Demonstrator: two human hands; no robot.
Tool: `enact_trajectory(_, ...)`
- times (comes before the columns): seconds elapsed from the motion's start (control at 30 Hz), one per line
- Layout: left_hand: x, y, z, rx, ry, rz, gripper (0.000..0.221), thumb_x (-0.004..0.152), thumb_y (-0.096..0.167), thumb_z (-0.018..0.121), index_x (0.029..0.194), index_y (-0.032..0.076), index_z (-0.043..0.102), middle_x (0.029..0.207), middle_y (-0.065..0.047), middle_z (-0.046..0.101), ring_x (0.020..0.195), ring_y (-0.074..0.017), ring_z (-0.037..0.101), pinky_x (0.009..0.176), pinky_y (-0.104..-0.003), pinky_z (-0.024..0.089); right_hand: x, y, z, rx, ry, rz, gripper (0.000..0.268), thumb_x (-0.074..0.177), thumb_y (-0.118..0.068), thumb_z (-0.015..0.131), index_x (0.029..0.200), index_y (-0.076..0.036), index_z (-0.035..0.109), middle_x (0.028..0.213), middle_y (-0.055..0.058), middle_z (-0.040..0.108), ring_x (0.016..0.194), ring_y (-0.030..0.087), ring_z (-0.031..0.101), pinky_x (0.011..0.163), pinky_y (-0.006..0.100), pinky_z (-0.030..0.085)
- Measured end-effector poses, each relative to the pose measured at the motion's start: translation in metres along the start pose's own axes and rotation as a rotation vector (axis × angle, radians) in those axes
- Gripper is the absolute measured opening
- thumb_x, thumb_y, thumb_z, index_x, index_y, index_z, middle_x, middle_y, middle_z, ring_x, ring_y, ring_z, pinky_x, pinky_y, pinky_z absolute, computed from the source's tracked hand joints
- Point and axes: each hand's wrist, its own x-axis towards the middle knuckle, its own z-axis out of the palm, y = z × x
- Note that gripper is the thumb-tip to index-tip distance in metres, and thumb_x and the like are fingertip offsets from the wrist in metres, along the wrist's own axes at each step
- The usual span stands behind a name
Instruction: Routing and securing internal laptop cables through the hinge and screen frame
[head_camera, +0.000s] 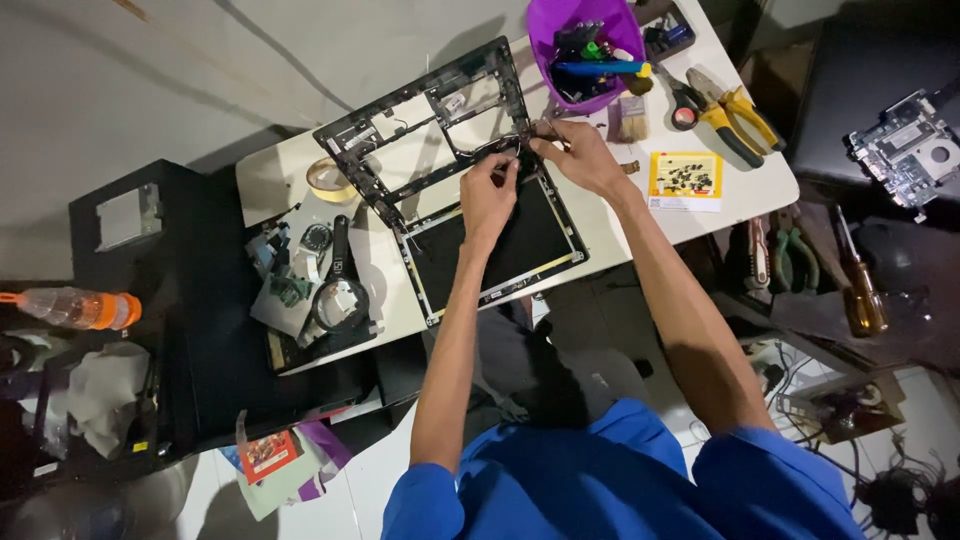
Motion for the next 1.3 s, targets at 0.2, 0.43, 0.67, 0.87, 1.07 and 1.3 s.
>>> enact_trajectory(0.2,0.0,-0.001,0.002,-0.01,0.012,0.011,0.016,0.103,0.016,0.066,0.106,0.003,0.075,0.093,-0.019,0.076,0.087,-0.0406,0.076,0.07,-0.045,0.063,0.0,-0.001,0.0,-0.023,-0.009,0.002,0.015,0.107,-0.01,0.066,0.114,-0.001,0.074,0.107,0.02,0.075,0.109,0.036,0.07,0.093,0.052,0.054)
enact_trajectory(0.43,-0.004,-0.001,0.005,0.034,0.034,-0.034,0.016,0.101,0.021,0.068,0.106,0.008,0.076,0.093,-0.016,0.076,0.087,-0.0375,0.077,0.072,-0.046,0.063,0.0,-0.002,-0.001,-0.038,-0.018,0.012,0.019,0.107,-0.014,0.066,0.116,0.002,0.072,0.109,0.024,0.073,0.112,0.041,0.068,0.092,0.055,0.054)
enact_trajectory(0.67,-0.006,0.004,0.002,0.013,0.036,-0.009,0.016,0.103,0.019,0.065,0.106,0.007,0.075,0.089,-0.015,0.075,0.085,-0.0359,0.077,0.071,-0.045,0.062,0.0,-0.007,0.001,-0.005,-0.025,0.021,0.02,0.104,-0.012,0.069,0.116,0.003,0.072,0.111,0.024,0.073,0.115,0.039,0.067,0.096,0.057,0.051)
enact_trajectory(0.87,-0.006,0.002,0.005,0.01,0.055,0.018,0.015,0.102,0.021,0.068,0.104,0.008,0.075,0.088,-0.016,0.074,0.085,-0.039,0.076,0.068,-0.049,0.062,0.0,-0.003,-0.001,-0.012,-0.036,0.008,0.017,0.104,-0.008,0.068,0.118,0.001,0.072,0.112,0.022,0.073,0.116,0.039,0.067,0.097,0.055,0.051)
enact_trajectory(1.07,-0.007,0.006,0.004,-0.017,0.074,0.027,0.014,0.101,0.024,0.069,0.1,0.011,0.075,0.087,-0.014,0.075,0.086,-0.0362,0.077,0.068,-0.046,0.063,0.001,0.006,0.0,0.019,-0.044,-0.022,0.015,0.105,-0.007,0.067,0.117,0.001,0.071,0.11,0.021,0.073,0.112,0.036,0.068,0.093,0.052,0.052)
enact_trajectory(1.3,-0.006,0.002,0.007,-0.04,0.101,-0.025,0.015,0.1,0.023,0.068,0.098,0.01,0.075,0.085,-0.015,0.076,0.083,-0.0362,0.077,0.066,-0.044,0.062,0.002,0.004,0.001,0.004,-0.018,-0.051,0.015,0.109,-0.007,0.063,0.117,0.0,0.073,0.106,0.022,0.073,0.107,0.034,0.069,0.089,0.049,0.053)
